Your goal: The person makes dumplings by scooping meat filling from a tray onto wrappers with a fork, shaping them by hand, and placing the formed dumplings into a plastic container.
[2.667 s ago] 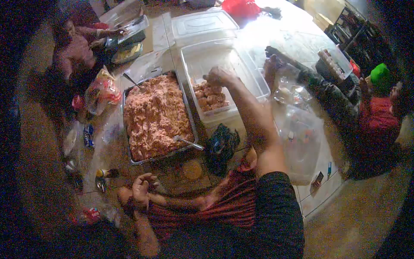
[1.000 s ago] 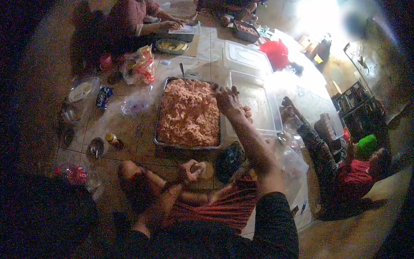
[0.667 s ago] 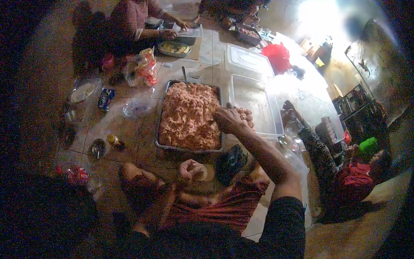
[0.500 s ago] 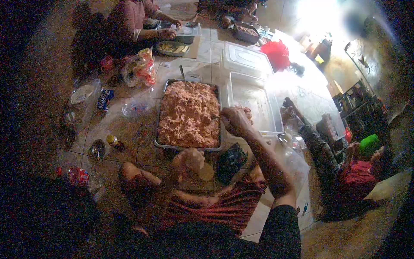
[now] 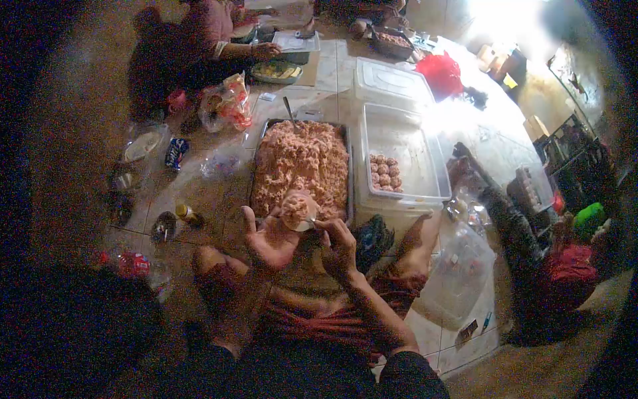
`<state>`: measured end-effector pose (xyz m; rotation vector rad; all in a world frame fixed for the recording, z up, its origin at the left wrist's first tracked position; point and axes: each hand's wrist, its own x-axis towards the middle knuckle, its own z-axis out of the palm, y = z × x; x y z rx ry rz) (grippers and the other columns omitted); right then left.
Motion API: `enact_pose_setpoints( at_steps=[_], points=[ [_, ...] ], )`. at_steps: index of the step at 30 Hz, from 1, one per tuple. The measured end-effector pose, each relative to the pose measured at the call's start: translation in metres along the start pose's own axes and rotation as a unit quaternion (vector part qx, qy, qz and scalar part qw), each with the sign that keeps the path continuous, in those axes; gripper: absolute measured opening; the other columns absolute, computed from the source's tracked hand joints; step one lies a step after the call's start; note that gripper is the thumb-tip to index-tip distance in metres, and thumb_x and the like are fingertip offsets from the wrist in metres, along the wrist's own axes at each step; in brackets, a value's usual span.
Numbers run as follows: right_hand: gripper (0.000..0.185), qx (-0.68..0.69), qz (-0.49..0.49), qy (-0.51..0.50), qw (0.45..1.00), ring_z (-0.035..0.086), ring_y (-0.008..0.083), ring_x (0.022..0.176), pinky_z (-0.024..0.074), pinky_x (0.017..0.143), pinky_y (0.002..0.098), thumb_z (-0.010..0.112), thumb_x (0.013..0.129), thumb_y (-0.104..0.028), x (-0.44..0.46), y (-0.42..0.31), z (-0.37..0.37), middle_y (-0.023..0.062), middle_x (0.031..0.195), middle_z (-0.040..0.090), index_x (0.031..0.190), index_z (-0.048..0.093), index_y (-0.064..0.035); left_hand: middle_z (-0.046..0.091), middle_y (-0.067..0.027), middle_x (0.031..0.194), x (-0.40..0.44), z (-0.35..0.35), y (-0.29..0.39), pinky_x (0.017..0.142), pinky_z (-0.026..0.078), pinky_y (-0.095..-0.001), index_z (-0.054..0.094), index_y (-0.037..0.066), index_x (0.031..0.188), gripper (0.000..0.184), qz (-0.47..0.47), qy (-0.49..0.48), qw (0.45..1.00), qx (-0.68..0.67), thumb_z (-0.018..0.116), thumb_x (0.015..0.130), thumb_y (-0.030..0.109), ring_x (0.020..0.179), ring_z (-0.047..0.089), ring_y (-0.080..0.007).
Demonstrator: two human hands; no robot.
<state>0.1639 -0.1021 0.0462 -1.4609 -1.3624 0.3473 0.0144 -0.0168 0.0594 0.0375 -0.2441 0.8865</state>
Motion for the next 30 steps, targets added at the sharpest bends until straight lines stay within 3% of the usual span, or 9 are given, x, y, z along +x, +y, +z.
enact_pose_setpoints(
  at_steps=[4,7,13,16,19,20,23,26,30],
  points=[
    [0.017,0.071,-0.048,-0.066,0.994,0.063,0.0312,0.085,0.0535,0.076,0.0346,0.059,0.093,0.004,-0.023,0.037,0.02,0.0157,0.094,0.06,0.11,0.064,0.0015,0.06,-0.0258,0.134,0.004,-0.006,0.003,0.112,0.041,-0.0575,0.057,-0.01,0.129,0.093,0.037,0.183,0.978,0.093,0.055,0.089,0.073,0.124,0.058,-0.0414],
    [0.02,-0.086,-0.068,-0.16,0.981,0.059,0.0338,0.09,0.0528,0.075,0.0385,0.059,0.09,0.005,-0.019,0.01,-0.006,0.0151,0.091,0.056,0.109,0.063,0.0013,0.054,-0.0266,0.142,-0.009,-0.035,0.016,0.116,0.037,-0.0537,0.047,-0.013,0.139,0.095,0.032,0.126,0.991,0.044,0.038,0.098,0.072,0.133,0.051,-0.0398],
    [0.026,-0.075,-0.021,-0.199,0.977,0.054,0.0391,0.092,0.0484,0.076,0.0457,0.062,0.081,0.006,-0.008,-0.048,-0.035,0.017,0.087,0.051,0.106,0.058,-0.0002,0.06,-0.0258,0.134,-0.02,-0.044,0.038,0.105,0.047,-0.058,0.053,-0.005,0.135,0.085,0.115,0.191,0.974,-0.046,0.051,0.093,0.069,0.122,0.059,-0.0409],
    [0.025,0.037,0.02,-0.179,0.983,0.054,0.0406,0.09,0.0471,0.075,0.0471,0.062,0.08,0.007,-0.023,-0.043,-0.003,0.0185,0.087,0.05,0.102,0.057,-0.0009,0.059,-0.0263,0.135,-0.03,-0.058,0.039,0.104,0.048,-0.0563,0.053,-0.006,0.134,0.087,0.007,0.087,0.996,0.025,0.052,0.092,0.07,0.12,0.059,-0.0407],
    [0.019,-0.061,-0.085,-0.177,0.979,0.054,0.0407,0.085,0.0461,0.073,0.0468,0.063,0.079,0.007,-0.037,-0.008,0.006,0.018,0.088,0.051,0.095,0.056,-0.0004,0.058,-0.0274,0.136,-0.036,-0.083,0.039,0.104,0.047,-0.0577,0.055,-0.009,0.131,0.09,0.017,0.131,0.991,0.004,0.047,0.093,0.072,0.12,0.059,-0.0418],
    [0.019,0.05,0.093,-0.218,0.97,0.054,0.0398,0.085,0.0464,0.073,0.0463,0.064,0.079,0.006,-0.025,-0.023,-0.005,0.0169,0.088,0.051,0.095,0.056,-0.001,0.056,-0.0283,0.137,-0.043,-0.087,0.047,0.104,0.046,-0.0595,0.054,-0.01,0.131,0.093,0.008,0.141,0.988,-0.069,0.041,0.094,0.075,0.119,0.059,-0.042],
    [0.02,-0.051,-0.008,-0.254,0.966,0.054,0.0352,0.083,0.0479,0.071,0.0423,0.065,0.079,0.005,-0.014,-0.032,-0.015,0.0128,0.088,0.053,0.096,0.057,-0.0039,0.054,-0.0285,0.14,-0.049,-0.067,0.043,0.107,0.044,-0.0583,0.053,-0.01,0.134,0.098,-0.033,0.178,0.981,0.075,0.031,0.096,0.077,0.121,0.059,-0.045],
    [0.042,0.052,0.137,-0.354,0.924,0.061,0.0397,0.107,0.0506,0.089,0.0416,0.067,0.085,-0.015,-0.023,0.024,-0.009,0.0195,0.115,0.06,0.126,0.061,-0.0079,0.051,-0.0324,0.142,-0.06,-0.059,0.048,0.114,0.038,-0.0583,0.048,-0.014,0.137,0.107,-0.136,0.187,0.972,0.036,0.026,0.093,0.081,0.132,0.05,-0.0472],
    [0.043,-0.157,-0.077,-0.361,0.916,0.062,0.0428,0.106,0.0534,0.089,0.0449,0.065,0.086,-0.013,-0.021,0.024,-0.013,0.0238,0.119,0.059,0.128,0.06,-0.0079,0.048,-0.0357,0.143,-0.073,-0.061,0.052,0.116,0.035,-0.0591,0.042,-0.017,0.139,0.108,-0.172,0.189,0.967,0.019,0.027,0.094,0.08,0.136,0.047,-0.0476]
  ],
)
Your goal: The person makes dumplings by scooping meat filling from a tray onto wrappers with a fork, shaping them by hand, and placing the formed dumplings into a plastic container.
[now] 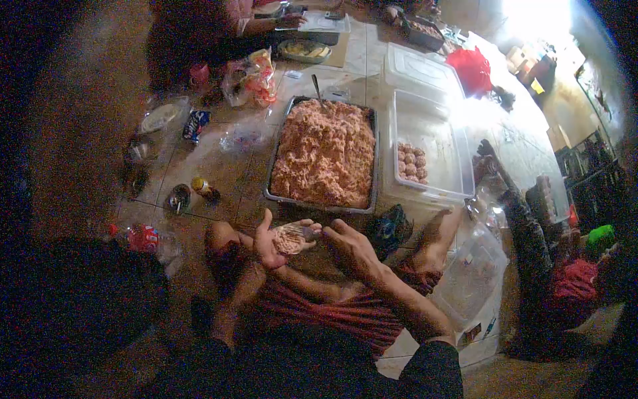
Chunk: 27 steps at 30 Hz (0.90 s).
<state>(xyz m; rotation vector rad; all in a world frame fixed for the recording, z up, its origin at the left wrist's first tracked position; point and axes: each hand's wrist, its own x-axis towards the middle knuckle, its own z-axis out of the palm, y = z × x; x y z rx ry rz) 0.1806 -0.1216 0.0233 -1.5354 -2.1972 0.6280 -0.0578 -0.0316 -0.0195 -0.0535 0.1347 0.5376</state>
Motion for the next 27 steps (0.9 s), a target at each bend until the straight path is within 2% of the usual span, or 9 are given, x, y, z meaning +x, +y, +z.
enact_pose_setpoints(
  at_steps=[2,5,9,11,12,15,17,20,27],
  points=[
    [0.043,0.021,-0.047,0.033,0.998,0.062,0.0433,0.106,0.054,0.089,0.0459,0.065,0.086,-0.012,0.006,0.005,0.004,0.0243,0.121,0.059,0.128,0.06,-0.0079,0.048,-0.0361,0.143,0.0,0.002,0.001,0.116,0.036,-0.0587,0.042,-0.018,0.14,0.107,-0.016,-0.031,0.999,0.011,0.028,0.095,0.079,0.136,0.047,-0.0479],
    [0.018,0.031,-0.095,0.082,0.992,0.057,0.0324,0.084,0.0501,0.072,0.039,0.065,0.083,0.001,0.027,0.002,-0.006,0.0111,0.089,0.055,0.097,0.058,-0.0057,0.05,-0.0368,0.14,-0.004,-0.011,0.009,0.11,0.041,-0.0613,0.046,-0.016,0.134,0.1,0.032,0.057,0.998,0.023,0.03,0.097,0.075,0.128,0.053,-0.0492],
    [0.018,0.114,0.086,0.145,0.979,0.06,0.0356,0.094,0.0477,0.081,0.0447,0.067,0.084,-0.003,0.071,-0.023,-0.035,0.0151,0.095,0.059,0.1,0.058,-0.0043,0.056,-0.0387,0.132,-0.012,-0.043,0.016,0.105,0.046,-0.0607,0.051,-0.014,0.13,0.09,0.041,0.008,0.996,-0.084,0.04,0.098,0.069,0.113,0.061,-0.0498],
    [0.022,-0.192,-0.069,0.263,0.943,0.06,0.0333,0.1,0.0421,0.091,0.0469,0.067,0.084,-0.01,0.095,-0.006,-0.02,0.0151,0.102,0.059,0.104,0.061,-0.0033,0.056,-0.0384,0.127,-0.011,-0.05,0.015,0.093,0.053,-0.0642,0.05,-0.009,0.116,0.079,0.048,0.057,0.991,-0.11,0.039,0.1,0.067,0.112,0.061,-0.0481],
    [0.022,-0.193,-0.071,0.266,0.942,0.06,0.0333,0.1,0.0421,0.091,0.0469,0.067,0.084,-0.01,0.103,0.004,-0.007,0.0151,0.102,0.059,0.104,0.061,-0.0033,0.056,-0.0384,0.127,-0.01,-0.054,0.013,0.093,0.053,-0.0642,0.05,-0.009,0.116,0.079,0.049,0.055,0.991,-0.107,0.039,0.1,0.067,0.112,0.061,-0.0481],
    [0.031,-0.278,-0.07,0.262,0.921,0.059,0.031,0.107,0.0367,0.098,0.0478,0.067,0.085,-0.016,0.123,0.0,0.003,0.0143,0.11,0.058,0.112,0.062,-0.002,0.056,-0.0379,0.126,-0.011,-0.063,0.007,0.092,0.054,-0.0633,0.051,-0.009,0.116,0.075,0.055,0.014,0.993,-0.103,0.044,0.1,0.065,0.113,0.061,-0.0485],
    [0.05,-0.287,0.03,-0.017,0.957,0.054,0.0319,0.125,0.0384,0.105,0.0539,0.063,0.081,-0.024,0.127,-0.021,-0.013,0.0167,0.13,0.054,0.128,0.057,-0.0088,0.055,-0.0371,0.128,-0.017,-0.061,0.011,0.095,0.054,-0.0618,0.052,-0.009,0.119,0.075,0.065,0.057,0.995,-0.046,0.047,0.1,0.063,0.115,0.06,-0.0486],
    [0.047,-0.193,-0.006,0.046,0.98,0.054,0.0334,0.127,0.0331,0.112,0.0502,0.061,0.086,-0.022,0.11,0.07,0.032,0.0176,0.141,0.053,0.131,0.059,-0.0094,0.046,-0.0365,0.144,-0.02,-0.058,0.014,0.112,0.039,-0.0619,0.053,-0.01,0.131,0.086,0.006,-0.084,0.994,-0.072,0.044,0.097,0.069,0.133,0.047,-0.0493],
    [0.05,-0.003,0.057,0.04,0.998,0.06,0.04,0.119,0.0475,0.102,0.0461,0.073,0.08,-0.016,0.082,0.001,-0.072,0.0211,0.127,0.065,0.127,0.061,-0.0049,0.051,-0.0356,0.138,-0.004,-0.021,0.014,0.105,0.047,-0.0605,0.046,-0.012,0.134,0.095,0.024,0.006,1.0,-0.012,0.027,0.099,0.074,0.124,0.055,-0.0481]
  ],
)
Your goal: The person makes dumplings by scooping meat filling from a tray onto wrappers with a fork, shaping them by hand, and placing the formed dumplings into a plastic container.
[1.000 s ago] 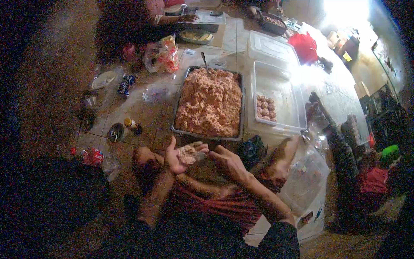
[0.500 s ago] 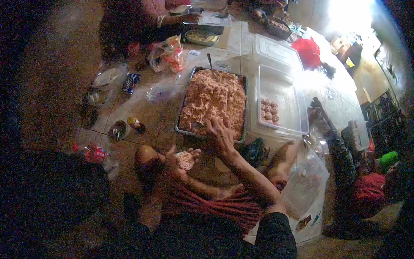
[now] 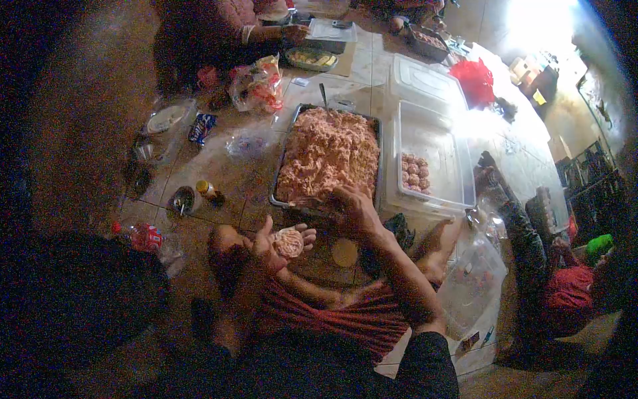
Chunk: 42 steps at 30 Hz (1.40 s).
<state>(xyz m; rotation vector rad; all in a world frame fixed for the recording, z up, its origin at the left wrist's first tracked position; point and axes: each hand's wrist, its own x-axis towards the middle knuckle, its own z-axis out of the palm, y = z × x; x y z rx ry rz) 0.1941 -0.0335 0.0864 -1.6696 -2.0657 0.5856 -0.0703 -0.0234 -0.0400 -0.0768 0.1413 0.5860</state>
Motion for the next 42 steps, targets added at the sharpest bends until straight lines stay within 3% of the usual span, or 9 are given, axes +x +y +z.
enact_pose_setpoints(
  at_steps=[3,6,12,21,27,31,33,36,42],
  points=[
    [0.041,0.077,0.022,-0.07,0.994,0.06,0.0405,0.119,0.0474,0.101,0.0458,0.073,0.083,-0.019,-0.01,0.002,0.006,0.0229,0.123,0.064,0.12,0.063,-0.0033,0.049,-0.0362,0.139,0.005,0.024,0.0,0.108,0.044,-0.0605,0.044,-0.013,0.136,0.098,-0.016,0.028,0.999,0.015,0.025,0.098,0.075,0.126,0.054,-0.0485],
    [0.014,0.034,-0.126,0.117,0.985,0.063,0.0378,0.087,0.0489,0.073,0.0458,0.068,0.086,-0.004,-0.012,0.032,0.048,0.0165,0.091,0.06,0.097,0.06,-0.0043,0.048,-0.0366,0.139,0.014,0.02,-0.001,0.108,0.044,-0.0615,0.044,-0.012,0.135,0.097,-0.02,0.054,0.998,0.032,0.025,0.098,0.075,0.127,0.053,-0.0492],
    [0.055,0.046,0.051,-0.012,0.998,0.062,0.0377,0.099,0.0476,0.089,0.0498,0.065,0.095,-0.028,0.016,0.048,0.085,0.0146,0.108,0.066,0.145,0.053,-0.0087,0.049,-0.0366,0.138,0.004,-0.004,-0.009,0.103,0.049,-0.0608,0.042,-0.009,0.135,0.093,-0.061,-0.001,0.997,0.038,0.033,0.097,0.074,0.122,0.056,-0.0497],
    [0.031,-0.293,-0.1,0.187,0.932,0.058,0.0382,0.109,0.0404,0.097,0.0513,0.061,0.083,-0.006,0.046,0.0,0.06,0.0176,0.11,0.059,0.113,0.056,-0.0008,0.053,-0.0355,0.134,-0.003,-0.031,-0.012,0.092,0.055,-0.0551,0.041,-0.007,0.135,0.092,0.04,0.136,0.985,0.101,0.04,0.095,0.076,0.109,0.063,-0.0456],
    [0.044,-0.278,0.018,-0.067,0.958,0.054,0.0327,0.128,0.034,0.112,0.0548,0.063,0.089,-0.026,0.055,-0.035,0.057,0.0131,0.14,0.053,0.128,0.057,-0.0066,0.062,-0.0332,0.124,-0.005,-0.026,-0.008,0.086,0.058,-0.0504,0.053,-0.005,0.126,0.083,0.006,0.091,0.99,0.108,0.04,0.097,0.072,0.101,0.067,-0.0443],
    [0.037,-0.054,-0.058,0.08,0.994,0.053,0.0354,0.131,0.0338,0.113,0.0535,0.062,0.088,-0.024,0.069,0.077,0.14,0.0164,0.138,0.058,0.12,0.062,-0.0057,0.064,-0.0325,0.121,-0.006,-0.031,-0.008,0.084,0.059,-0.0485,0.055,-0.004,0.125,0.081,0.029,0.122,0.985,0.122,0.039,0.098,0.071,0.097,0.069,-0.0433],
    [0.033,0.047,0.077,0.019,0.996,0.055,0.0366,0.129,0.0353,0.113,0.0514,0.062,0.088,-0.022,0.065,0.058,0.114,0.0185,0.136,0.06,0.117,0.064,-0.0059,0.064,-0.0324,0.121,0.001,-0.054,0.002,0.083,0.059,-0.0482,0.054,-0.004,0.125,0.083,0.048,0.126,0.977,0.163,0.038,0.098,0.072,0.096,0.069,-0.043],
    [0.019,-0.042,-0.086,0.171,0.981,0.064,0.0377,0.093,0.0482,0.084,0.0479,0.069,0.083,-0.009,0.037,0.007,0.044,0.0167,0.099,0.062,0.1,0.061,-0.0037,0.052,-0.0332,0.141,0.004,-0.068,0.01,0.105,0.048,-0.0569,0.049,-0.006,0.138,0.094,-0.022,-0.065,0.997,0.044,0.043,0.092,0.076,0.122,0.056,-0.0489],
    [0.014,0.051,-0.098,-0.049,0.993,0.062,0.0368,0.08,0.0496,0.071,0.0462,0.07,0.086,-0.015,0.004,-0.025,0.015,0.0163,0.079,0.06,0.088,0.061,-0.0035,0.048,-0.0354,0.142,-0.001,0.032,0.008,0.111,0.043,-0.0574,0.037,-0.016,0.142,0.104,-0.021,-0.009,1.0,0.019,0.025,0.097,0.076,0.13,0.052,-0.047]
  ],
)
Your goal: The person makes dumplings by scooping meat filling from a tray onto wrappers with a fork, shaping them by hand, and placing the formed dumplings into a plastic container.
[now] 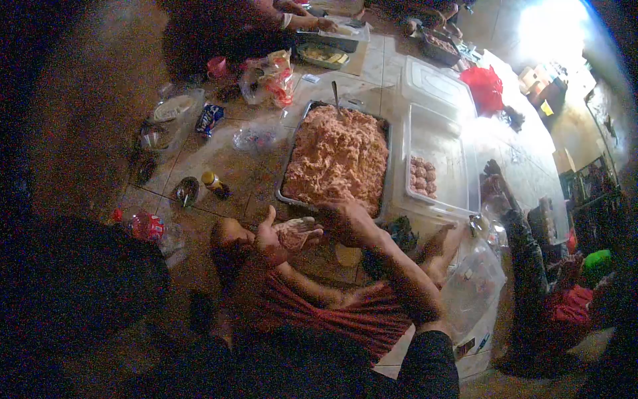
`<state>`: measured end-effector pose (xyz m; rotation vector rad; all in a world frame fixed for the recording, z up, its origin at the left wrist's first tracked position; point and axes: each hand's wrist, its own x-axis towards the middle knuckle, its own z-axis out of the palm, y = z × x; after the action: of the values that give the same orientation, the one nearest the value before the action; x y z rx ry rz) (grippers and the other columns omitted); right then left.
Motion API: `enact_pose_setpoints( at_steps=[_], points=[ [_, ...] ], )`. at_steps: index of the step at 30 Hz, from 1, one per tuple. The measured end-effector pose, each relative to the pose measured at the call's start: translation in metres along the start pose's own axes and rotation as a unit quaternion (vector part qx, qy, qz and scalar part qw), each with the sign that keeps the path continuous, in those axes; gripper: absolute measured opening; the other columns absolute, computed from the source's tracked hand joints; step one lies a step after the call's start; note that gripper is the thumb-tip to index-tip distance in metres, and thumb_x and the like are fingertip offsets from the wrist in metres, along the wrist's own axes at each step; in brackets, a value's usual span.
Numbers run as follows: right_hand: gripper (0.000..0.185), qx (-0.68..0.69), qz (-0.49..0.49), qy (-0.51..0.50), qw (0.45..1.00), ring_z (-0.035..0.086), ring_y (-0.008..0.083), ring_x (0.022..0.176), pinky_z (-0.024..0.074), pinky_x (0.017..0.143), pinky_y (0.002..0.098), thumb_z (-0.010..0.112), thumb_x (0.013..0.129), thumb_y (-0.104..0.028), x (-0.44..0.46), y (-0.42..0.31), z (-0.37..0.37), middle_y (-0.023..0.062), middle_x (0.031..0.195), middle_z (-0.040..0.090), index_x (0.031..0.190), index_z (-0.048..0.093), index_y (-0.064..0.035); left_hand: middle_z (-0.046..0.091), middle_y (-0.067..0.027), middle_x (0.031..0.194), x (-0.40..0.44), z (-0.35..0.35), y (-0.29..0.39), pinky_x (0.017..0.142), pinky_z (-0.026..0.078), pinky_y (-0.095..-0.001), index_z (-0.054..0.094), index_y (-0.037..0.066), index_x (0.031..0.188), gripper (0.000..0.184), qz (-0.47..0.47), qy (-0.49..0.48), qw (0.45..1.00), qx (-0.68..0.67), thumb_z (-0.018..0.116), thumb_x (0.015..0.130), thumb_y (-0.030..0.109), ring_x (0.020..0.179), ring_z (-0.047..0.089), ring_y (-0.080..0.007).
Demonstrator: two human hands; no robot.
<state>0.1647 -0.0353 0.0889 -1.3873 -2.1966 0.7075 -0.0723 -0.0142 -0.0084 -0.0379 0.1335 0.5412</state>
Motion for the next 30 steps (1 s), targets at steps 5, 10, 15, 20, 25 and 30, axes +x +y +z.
enact_pose_setpoints(
  at_steps=[5,10,15,20,25,30],
  points=[
    [0.014,-0.079,0.031,0.063,0.994,0.063,0.0392,0.083,0.0502,0.072,0.0473,0.07,0.085,-0.012,-0.013,0.011,0.007,0.0154,0.087,0.062,0.091,0.06,-0.0044,0.045,-0.036,0.146,0.006,-0.025,0.001,0.111,0.041,-0.0605,0.038,-0.017,0.142,0.112,0.057,0.048,0.996,0.042,0.034,0.091,0.082,0.132,0.049,-0.0502],
    [0.046,-0.057,0.061,-0.029,0.996,0.061,0.0382,0.119,0.0534,0.096,0.043,0.045,0.101,-0.031,-0.027,0.019,0.03,0.0201,0.14,0.058,0.141,0.053,-0.0086,0.051,-0.0335,0.141,0.006,-0.008,-0.009,0.111,0.043,-0.0589,0.044,-0.016,0.137,0.101,0.105,-0.018,0.994,-0.037,0.039,0.095,0.076,0.13,0.052,-0.0478],
    [0.028,0.05,0.056,0.228,0.971,0.058,0.0438,0.095,0.0481,0.078,0.0491,0.068,0.079,-0.003,-0.044,0.014,0.073,0.0207,0.095,0.056,0.104,0.055,-0.0036,0.052,-0.0301,0.142,0.016,-0.006,-0.014,0.113,0.041,-0.0579,0.047,-0.014,0.135,0.095,0.272,0.096,0.958,-0.007,0.048,0.094,0.072,0.132,0.051,-0.0449],
    [0.023,0.008,0.083,0.156,0.984,0.056,0.0431,0.089,0.0482,0.075,0.0478,0.066,0.081,-0.002,-0.052,-0.006,0.085,0.0194,0.091,0.053,0.102,0.056,-0.0023,0.056,-0.0265,0.138,0.017,0.01,-0.018,0.109,0.045,-0.0547,0.05,-0.01,0.134,0.089,0.286,0.054,0.956,-0.048,0.051,0.095,0.069,0.126,0.056,-0.0398],
    [0.022,0.118,0.052,0.185,0.974,0.059,0.0419,0.087,0.0494,0.073,0.0467,0.067,0.082,-0.002,-0.062,0.012,0.12,0.0188,0.094,0.056,0.102,0.058,-0.0018,0.061,-0.0251,0.132,0.018,-0.005,-0.017,0.098,0.051,-0.0533,0.051,-0.006,0.135,0.091,0.246,0.007,0.969,0.015,0.04,0.095,0.075,0.115,0.063,-0.0408],
    [0.022,0.145,0.118,0.133,0.973,0.06,0.0415,0.085,0.0498,0.072,0.0446,0.068,0.08,-0.001,-0.054,-0.024,0.063,0.0179,0.094,0.058,0.1,0.06,-0.0031,0.059,-0.0271,0.132,0.007,-0.011,-0.013,0.105,0.047,-0.0548,0.052,-0.005,0.134,0.089,0.216,0.035,0.976,0.004,0.038,0.096,0.074,0.121,0.059,-0.0418]
  ],
)
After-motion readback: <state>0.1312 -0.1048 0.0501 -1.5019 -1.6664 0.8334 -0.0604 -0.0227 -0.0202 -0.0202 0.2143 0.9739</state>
